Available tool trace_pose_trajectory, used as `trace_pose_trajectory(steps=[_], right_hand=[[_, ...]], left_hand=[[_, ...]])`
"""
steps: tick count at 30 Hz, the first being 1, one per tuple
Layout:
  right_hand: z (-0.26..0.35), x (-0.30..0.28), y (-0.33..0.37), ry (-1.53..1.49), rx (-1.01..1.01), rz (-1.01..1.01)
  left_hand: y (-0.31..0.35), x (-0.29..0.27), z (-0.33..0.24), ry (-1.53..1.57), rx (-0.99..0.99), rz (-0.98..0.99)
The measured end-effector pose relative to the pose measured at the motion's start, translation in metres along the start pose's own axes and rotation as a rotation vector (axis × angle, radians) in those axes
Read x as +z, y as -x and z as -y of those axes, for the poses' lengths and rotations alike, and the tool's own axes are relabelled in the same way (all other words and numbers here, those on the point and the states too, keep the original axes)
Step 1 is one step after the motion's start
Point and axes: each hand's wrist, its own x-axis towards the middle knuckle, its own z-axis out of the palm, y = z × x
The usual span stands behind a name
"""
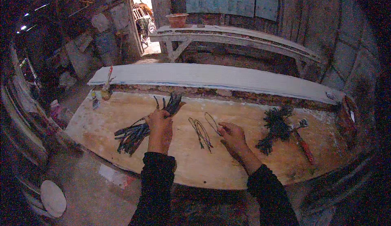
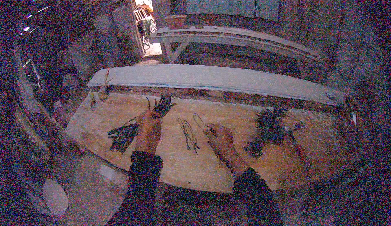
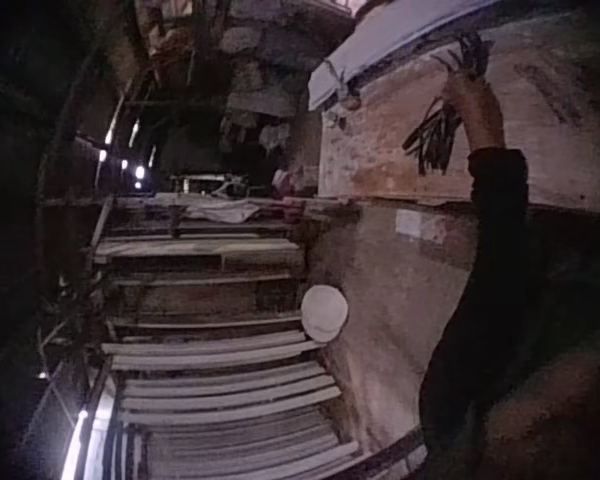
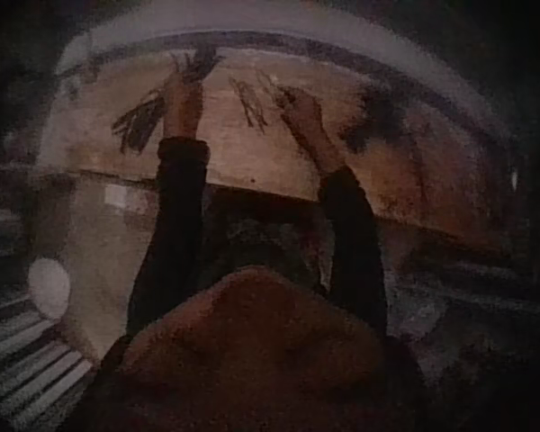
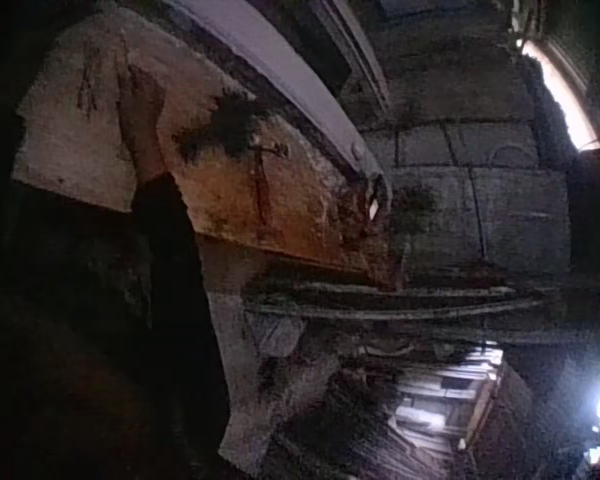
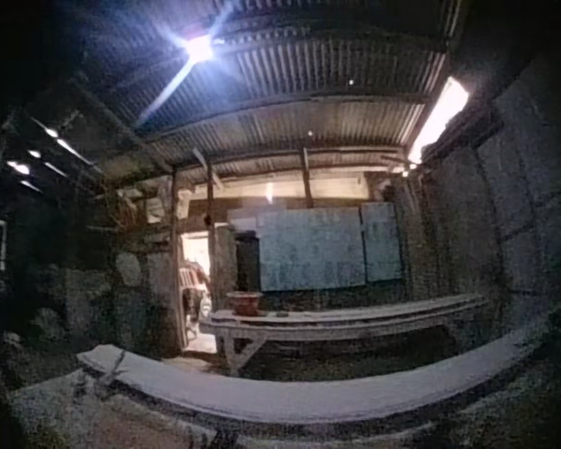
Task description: The person repeatedly picks up thin black cords from a pile on a wooden workbench, bends them into loops, and ties them together by hand. The tied bundles are placed back on the bench as the process continues.
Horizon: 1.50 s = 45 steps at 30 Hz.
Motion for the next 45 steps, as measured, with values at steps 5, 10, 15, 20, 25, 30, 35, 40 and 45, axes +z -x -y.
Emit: trace_pose_trajectory(steps=[5, 10, 15, 20, 25, 30, 35, 40, 45], right_hand=[[-0.016, -0.002, -0.007, 0.057, -0.008, 0.019], [-0.036, 0.0, -0.013, 0.14, -0.091, -0.043], [-0.002, -0.003, -0.004, 0.071, 0.125, -0.003], [-0.021, -0.002, -0.011, 0.195, -0.062, 0.005], [-0.026, -0.002, -0.014, 0.158, -0.09, -0.017], [-0.003, -0.001, -0.007, 0.094, 0.023, -0.005], [-0.008, -0.002, -0.009, 0.087, 0.081, 0.043], [0.002, -0.005, -0.005, 0.121, 0.067, 0.035], [0.003, -0.005, -0.005, 0.017, 0.12, 0.024]], left_hand=[[-0.009, 0.018, 0.018, -0.06, -0.082, -0.01], [-0.011, 0.019, 0.015, -0.087, -0.071, -0.021], [-0.01, 0.009, 0.006, 0.063, -0.174, -0.056], [-0.019, 0.035, 0.037, 0.767, -0.218, -0.177], [-0.024, 0.028, 0.028, 0.797, -0.114, -0.103], [-0.025, -0.002, 0.011, 0.649, -0.166, -0.024], [-0.01, 0.002, 0.016, 0.064, 0.189, -0.411], [-0.025, -0.015, 0.003, 0.337, -0.131, -0.403], [-0.012, -0.025, -0.019, 0.176, 0.338, -0.824]])
